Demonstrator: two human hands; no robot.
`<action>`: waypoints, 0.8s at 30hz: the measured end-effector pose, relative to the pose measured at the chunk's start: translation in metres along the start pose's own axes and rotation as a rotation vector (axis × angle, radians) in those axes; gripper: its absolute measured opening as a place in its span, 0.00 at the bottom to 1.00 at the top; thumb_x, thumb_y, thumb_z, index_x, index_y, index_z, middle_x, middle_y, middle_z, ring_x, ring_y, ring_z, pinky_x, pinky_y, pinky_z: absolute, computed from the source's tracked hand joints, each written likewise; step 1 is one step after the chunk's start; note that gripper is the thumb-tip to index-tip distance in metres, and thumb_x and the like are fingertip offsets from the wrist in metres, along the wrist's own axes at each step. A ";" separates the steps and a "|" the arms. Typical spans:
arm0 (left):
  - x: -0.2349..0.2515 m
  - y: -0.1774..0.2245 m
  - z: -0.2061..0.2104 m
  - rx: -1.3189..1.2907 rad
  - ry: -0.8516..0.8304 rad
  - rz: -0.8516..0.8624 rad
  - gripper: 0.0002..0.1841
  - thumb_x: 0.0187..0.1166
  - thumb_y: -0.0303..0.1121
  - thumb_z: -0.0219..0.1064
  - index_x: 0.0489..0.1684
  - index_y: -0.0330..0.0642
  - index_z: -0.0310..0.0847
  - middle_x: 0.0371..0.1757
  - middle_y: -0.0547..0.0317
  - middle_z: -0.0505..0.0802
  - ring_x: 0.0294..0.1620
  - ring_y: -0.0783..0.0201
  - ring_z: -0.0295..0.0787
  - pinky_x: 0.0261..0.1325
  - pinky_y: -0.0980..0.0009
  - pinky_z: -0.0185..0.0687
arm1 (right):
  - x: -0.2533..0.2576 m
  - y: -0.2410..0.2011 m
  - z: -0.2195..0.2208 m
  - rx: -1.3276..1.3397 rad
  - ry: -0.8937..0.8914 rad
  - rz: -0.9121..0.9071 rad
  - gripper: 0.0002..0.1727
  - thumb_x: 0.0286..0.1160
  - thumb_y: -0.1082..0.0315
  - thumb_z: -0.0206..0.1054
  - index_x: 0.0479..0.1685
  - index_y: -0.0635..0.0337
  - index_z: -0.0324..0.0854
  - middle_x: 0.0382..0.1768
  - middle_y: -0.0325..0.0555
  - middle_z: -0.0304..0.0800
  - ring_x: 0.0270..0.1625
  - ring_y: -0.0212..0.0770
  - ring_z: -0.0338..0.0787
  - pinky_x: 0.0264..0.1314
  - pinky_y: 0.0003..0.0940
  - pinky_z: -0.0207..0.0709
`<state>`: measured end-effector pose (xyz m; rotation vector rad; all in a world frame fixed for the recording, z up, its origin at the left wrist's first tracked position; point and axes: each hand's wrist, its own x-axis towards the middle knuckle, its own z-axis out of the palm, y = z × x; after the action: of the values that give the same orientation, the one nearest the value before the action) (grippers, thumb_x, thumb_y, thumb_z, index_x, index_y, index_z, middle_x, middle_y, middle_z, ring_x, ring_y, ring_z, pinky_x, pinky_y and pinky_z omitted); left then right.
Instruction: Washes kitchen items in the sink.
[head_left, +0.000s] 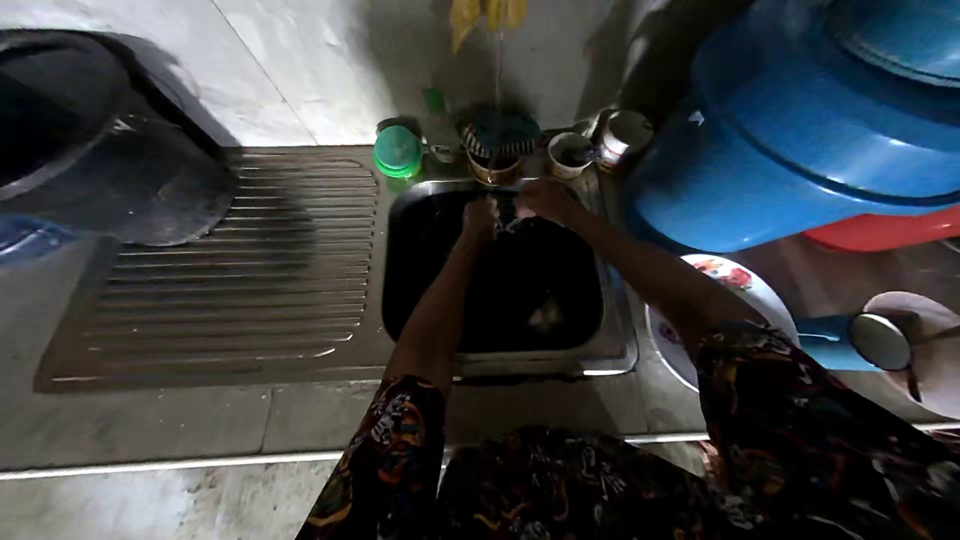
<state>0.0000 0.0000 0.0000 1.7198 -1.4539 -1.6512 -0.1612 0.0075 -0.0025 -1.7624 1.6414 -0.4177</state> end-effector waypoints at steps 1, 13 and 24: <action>0.026 -0.022 -0.001 -0.031 -0.025 0.080 0.18 0.94 0.35 0.50 0.73 0.35 0.74 0.53 0.46 0.87 0.39 0.60 0.83 0.45 0.62 0.83 | -0.001 0.010 -0.001 -0.116 0.001 0.067 0.21 0.85 0.60 0.65 0.60 0.73 0.84 0.60 0.70 0.88 0.65 0.65 0.87 0.73 0.64 0.74; 0.030 -0.050 -0.020 0.173 0.060 0.297 0.18 0.89 0.34 0.59 0.70 0.33 0.81 0.66 0.37 0.89 0.68 0.44 0.86 0.73 0.44 0.78 | -0.013 0.017 0.021 -0.356 -0.059 0.351 0.24 0.71 0.66 0.78 0.58 0.78 0.82 0.63 0.76 0.83 0.68 0.74 0.83 0.67 0.74 0.74; 0.005 -0.132 -0.017 0.170 0.197 0.014 0.32 0.83 0.41 0.69 0.85 0.39 0.68 0.78 0.32 0.79 0.81 0.33 0.71 0.81 0.35 0.65 | 0.004 -0.016 -0.001 -0.187 -0.048 0.289 0.24 0.83 0.63 0.67 0.68 0.73 0.76 0.60 0.72 0.83 0.57 0.67 0.87 0.58 0.65 0.80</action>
<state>0.0699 0.0440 -0.1051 1.8973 -1.5445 -1.3406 -0.1494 0.0032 0.0081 -1.6160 1.9160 -0.0905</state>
